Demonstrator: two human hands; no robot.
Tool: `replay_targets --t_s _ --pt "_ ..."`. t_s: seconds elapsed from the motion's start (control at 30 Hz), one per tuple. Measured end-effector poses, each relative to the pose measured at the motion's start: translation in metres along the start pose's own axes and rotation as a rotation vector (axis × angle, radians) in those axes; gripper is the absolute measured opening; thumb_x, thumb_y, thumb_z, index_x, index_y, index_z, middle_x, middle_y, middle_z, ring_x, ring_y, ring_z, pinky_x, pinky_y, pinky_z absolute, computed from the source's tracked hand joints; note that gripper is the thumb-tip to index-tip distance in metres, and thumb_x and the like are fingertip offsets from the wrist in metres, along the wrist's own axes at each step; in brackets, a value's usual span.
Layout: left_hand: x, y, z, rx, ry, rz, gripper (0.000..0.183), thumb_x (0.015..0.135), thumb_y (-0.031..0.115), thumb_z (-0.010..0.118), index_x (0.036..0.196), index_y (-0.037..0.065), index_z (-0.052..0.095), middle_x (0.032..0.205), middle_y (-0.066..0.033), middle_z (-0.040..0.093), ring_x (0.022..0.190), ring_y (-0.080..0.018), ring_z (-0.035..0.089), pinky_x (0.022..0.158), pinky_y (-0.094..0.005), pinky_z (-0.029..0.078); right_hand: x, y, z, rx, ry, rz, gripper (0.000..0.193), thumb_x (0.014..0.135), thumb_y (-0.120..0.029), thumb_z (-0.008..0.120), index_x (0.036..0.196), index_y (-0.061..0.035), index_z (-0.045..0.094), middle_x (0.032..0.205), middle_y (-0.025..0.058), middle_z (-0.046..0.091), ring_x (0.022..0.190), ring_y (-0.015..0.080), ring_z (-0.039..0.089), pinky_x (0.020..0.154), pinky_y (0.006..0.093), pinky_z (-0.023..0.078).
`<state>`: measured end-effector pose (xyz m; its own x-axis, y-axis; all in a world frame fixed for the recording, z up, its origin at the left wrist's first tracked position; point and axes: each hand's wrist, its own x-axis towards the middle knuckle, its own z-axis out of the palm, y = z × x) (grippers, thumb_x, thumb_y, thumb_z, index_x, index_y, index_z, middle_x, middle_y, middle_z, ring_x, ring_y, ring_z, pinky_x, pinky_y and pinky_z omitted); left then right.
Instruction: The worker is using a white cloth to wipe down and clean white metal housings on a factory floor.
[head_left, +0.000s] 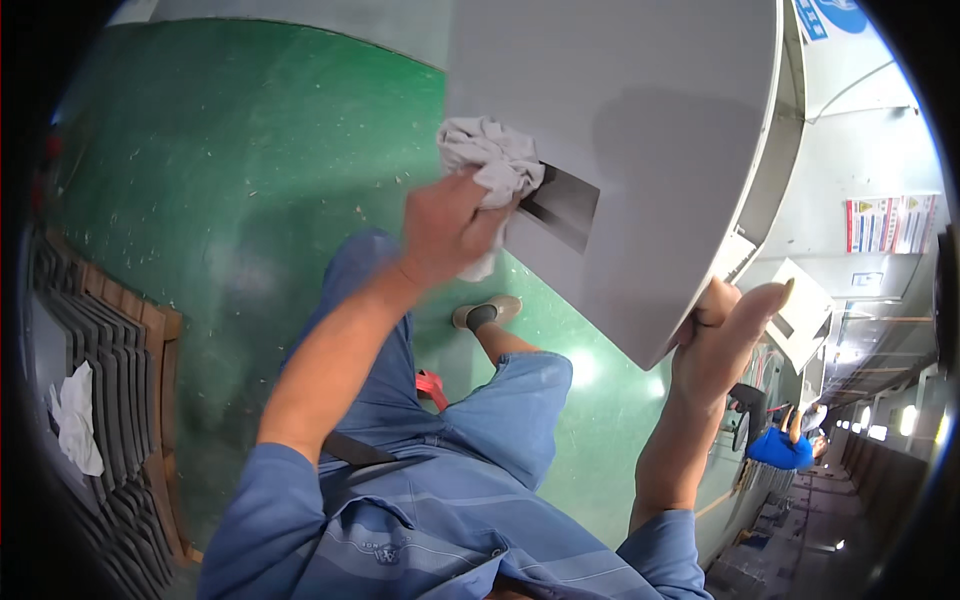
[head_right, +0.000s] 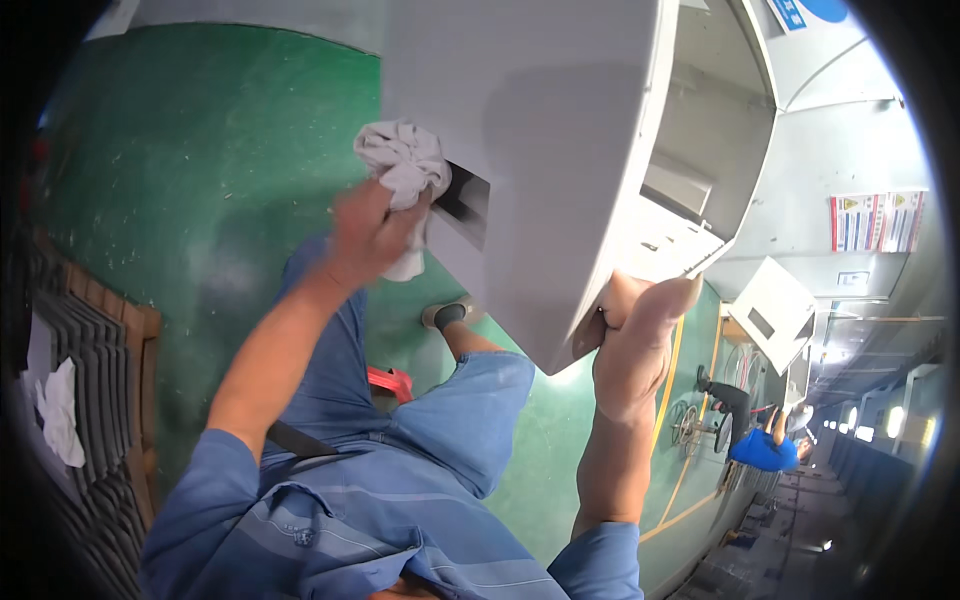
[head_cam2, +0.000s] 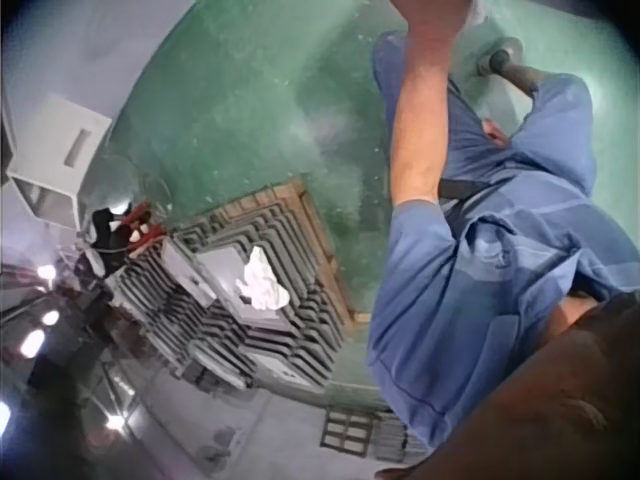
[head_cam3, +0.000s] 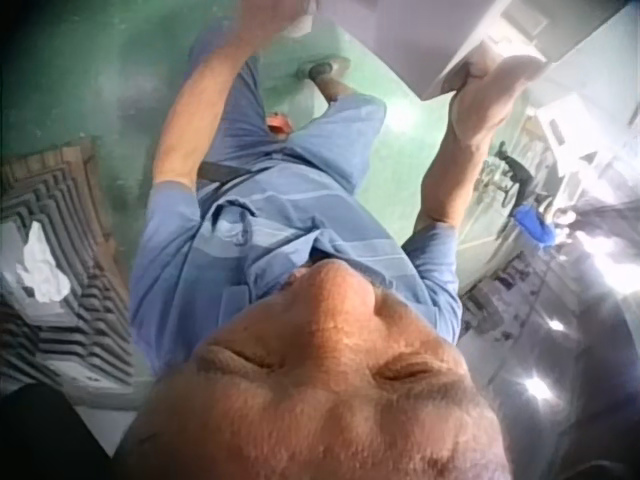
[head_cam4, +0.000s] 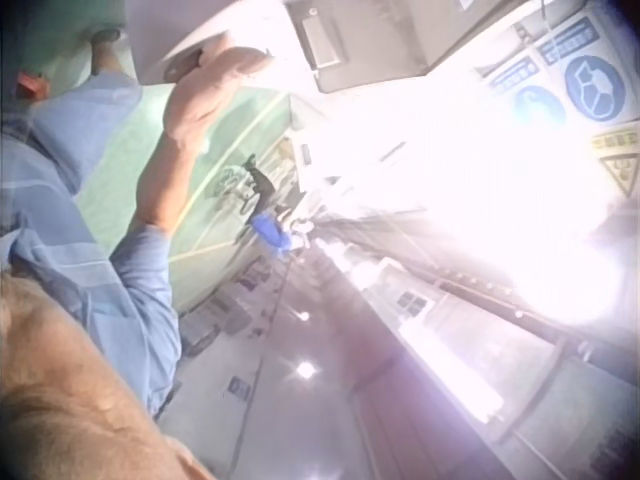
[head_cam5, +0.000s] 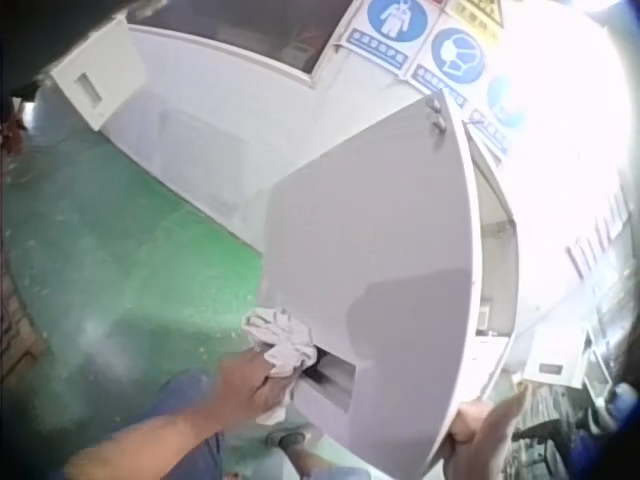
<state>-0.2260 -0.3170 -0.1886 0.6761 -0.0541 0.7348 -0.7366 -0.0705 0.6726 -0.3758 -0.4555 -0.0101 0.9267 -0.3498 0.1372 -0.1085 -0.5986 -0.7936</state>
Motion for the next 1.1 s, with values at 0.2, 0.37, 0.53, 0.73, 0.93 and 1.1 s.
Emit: replay_targets --t_s 0.2,0.37,0.53,0.73,0.93,1.1 --pt "0.038 -0.005 -0.038 0.519 -0.642 -0.239 0.032 0.084 0.034 0.066 0.067 0.007 0.064 0.068 -0.0125 0.064 0.068 -0.0281 0.063 0.055 -0.0358 0.047 -0.002 -0.011 0.016 -0.035 -0.129 -0.029 0.087 0.095 -0.064 0.006 0.075 0.0001 0.061 0.056 -0.0019 0.039 0.051 0.0092 0.031 0.049 0.0265 0.023" --pt "0.069 -0.011 -0.035 0.074 -0.828 -0.413 0.038 0.086 0.037 0.063 0.07 0.003 0.066 0.064 -0.014 0.061 0.066 -0.0224 0.063 0.06 -0.0358 0.046 0.004 -0.027 0.028 -0.079 -0.083 -0.01 0.089 0.095 -0.066 0.009 0.091 0.0024 0.067 0.06 -0.0045 0.035 0.056 0.0056 0.029 0.051 0.0253 0.019" --pt "0.038 0.021 -0.023 -0.503 -0.518 -0.809 0.036 0.094 0.035 0.055 0.1 0.001 0.065 0.089 -0.0065 0.065 0.08 -0.0141 0.061 0.072 -0.0314 0.048 0.007 -0.036 0.01 -0.051 0.002 -0.054 0.075 0.099 -0.056 0.021 0.073 0.003 0.059 0.054 0.0065 0.046 0.052 0.0174 0.041 0.053 0.0346 0.034" --pt "-0.03 0.12 -0.005 -0.934 0.125 -0.715 0.04 0.1 0.025 0.044 0.127 -0.004 0.049 0.119 -0.0117 0.056 0.108 -0.0207 0.055 0.094 -0.0337 0.043 0.006 -0.024 0.015 -0.095 -0.043 -0.127 0.079 0.098 -0.059 0.026 0.058 0.0049 0.051 0.048 0.0141 0.046 0.051 0.0237 0.046 0.055 0.0418 0.04" --pt "-0.052 0.113 0.005 -0.471 -0.169 0.197 0.035 0.083 0.014 0.063 0.114 -0.001 0.058 0.112 -0.0084 0.06 0.102 -0.0221 0.058 0.088 -0.0362 0.045 0.019 -0.029 -0.004 -0.152 -0.138 -0.075 0.088 0.095 -0.066 0.017 0.057 0.0021 0.057 0.052 0.0198 0.052 0.055 0.0385 0.05 0.058 0.0447 0.044" --pt "-0.048 0.127 0.023 -0.02 -0.879 0.659 0.016 0.073 0.013 0.068 0.088 0.008 0.066 0.076 -0.0035 0.062 0.064 -0.02 0.062 0.052 -0.0305 0.047 0.025 -0.014 -0.003 -0.171 -0.172 -0.134 0.095 0.09 -0.073 0.007 0.048 -0.0036 0.056 0.048 0.012 0.053 0.061 0.0342 0.06 0.062 0.044 0.049"
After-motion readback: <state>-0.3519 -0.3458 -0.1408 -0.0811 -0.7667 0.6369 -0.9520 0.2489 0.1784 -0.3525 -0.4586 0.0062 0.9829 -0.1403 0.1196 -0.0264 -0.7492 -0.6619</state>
